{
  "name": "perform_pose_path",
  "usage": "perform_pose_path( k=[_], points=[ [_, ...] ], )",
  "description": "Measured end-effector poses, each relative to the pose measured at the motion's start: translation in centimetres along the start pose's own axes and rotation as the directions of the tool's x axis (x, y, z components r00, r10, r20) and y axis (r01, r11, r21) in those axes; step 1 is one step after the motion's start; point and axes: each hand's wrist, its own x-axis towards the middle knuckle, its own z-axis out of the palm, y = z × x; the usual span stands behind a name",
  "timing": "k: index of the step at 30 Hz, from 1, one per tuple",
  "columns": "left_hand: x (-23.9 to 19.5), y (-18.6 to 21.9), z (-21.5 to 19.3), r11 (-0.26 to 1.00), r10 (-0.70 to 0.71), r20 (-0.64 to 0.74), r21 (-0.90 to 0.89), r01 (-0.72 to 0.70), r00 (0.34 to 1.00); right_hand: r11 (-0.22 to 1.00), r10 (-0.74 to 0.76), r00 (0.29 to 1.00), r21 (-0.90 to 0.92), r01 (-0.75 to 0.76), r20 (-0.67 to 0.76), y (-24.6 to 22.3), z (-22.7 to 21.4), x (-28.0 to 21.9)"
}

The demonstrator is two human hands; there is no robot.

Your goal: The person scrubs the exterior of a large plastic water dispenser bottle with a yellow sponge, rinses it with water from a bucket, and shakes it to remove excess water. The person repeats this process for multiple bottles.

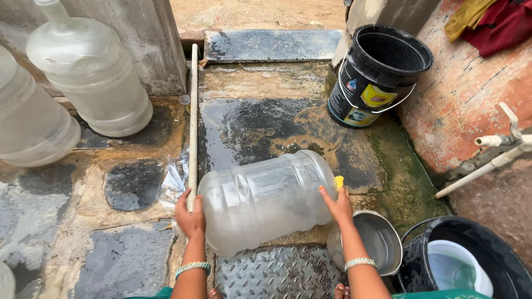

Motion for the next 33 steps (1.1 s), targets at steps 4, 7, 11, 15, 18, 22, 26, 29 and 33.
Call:
perform_pose_path(
  k=[4, 7, 11, 15, 18, 22, 26, 29, 33],
  points=[
    [-2.0, -1.7, 0.6, 0.943, -0.328, 0.086, 0.083, 0.322, 0.941, 0.906, 0.301, 0.920, 0.226, -0.357, 0.250, -0.8, 0.8, 1.2],
    [-1.2, -1.1, 1.3, 0.985, -0.165, 0.167, 0.076, 0.154, 0.972, 0.931, 0.365, 0.903, -0.083, -0.355, 0.227, -2.0, 0.5, 2.4],
    [0.9, 0.2, 1.0, 0.949, -0.184, 0.264, 0.299, 0.101, 0.947, 0.954, 0.275, 0.917, -0.202, -0.223, 0.288, -3.1, -0.7, 3.8],
    [1.2, 1.1, 1.3, 0.883, -0.252, 0.256, 0.455, 0.114, 0.933, 0.956, 0.009, 0.975, -0.288, 0.057, 0.223, -7.6, 0.6, 2.3],
    [1.2, 1.1, 1.2, 0.912, -0.186, 0.226, 0.401, 0.082, 0.956, 0.939, -0.235, 0.945, -0.197, 0.281, 0.228, -15.2, 4.9, -2.6],
    [1.1, 0.5, 1.6, 0.916, -0.206, 0.231, 0.386, 0.104, 0.951, 0.762, -0.331, 0.777, -0.334, 0.555, 0.536, -24.7, 11.3, -10.1],
    [1.6, 0.4, 1.1, 0.924, -0.216, 0.230, 0.362, 0.123, 0.949, 0.771, -0.585, 0.685, 0.038, 0.636, 0.434, -24.6, 10.5, -11.6],
    [1.6, 1.3, 1.8, 0.917, -0.238, 0.212, 0.370, 0.148, 0.948, 0.890, -0.379, 0.901, -0.185, 0.417, 0.211, -19.6, 5.7, -8.1],
    [1.1, 2.4, 1.8, 0.925, -0.220, 0.214, 0.356, 0.134, 0.952, 0.797, -0.258, 0.956, -0.528, 0.294, 0.143, -13.3, 0.3, -4.3]
  ],
)
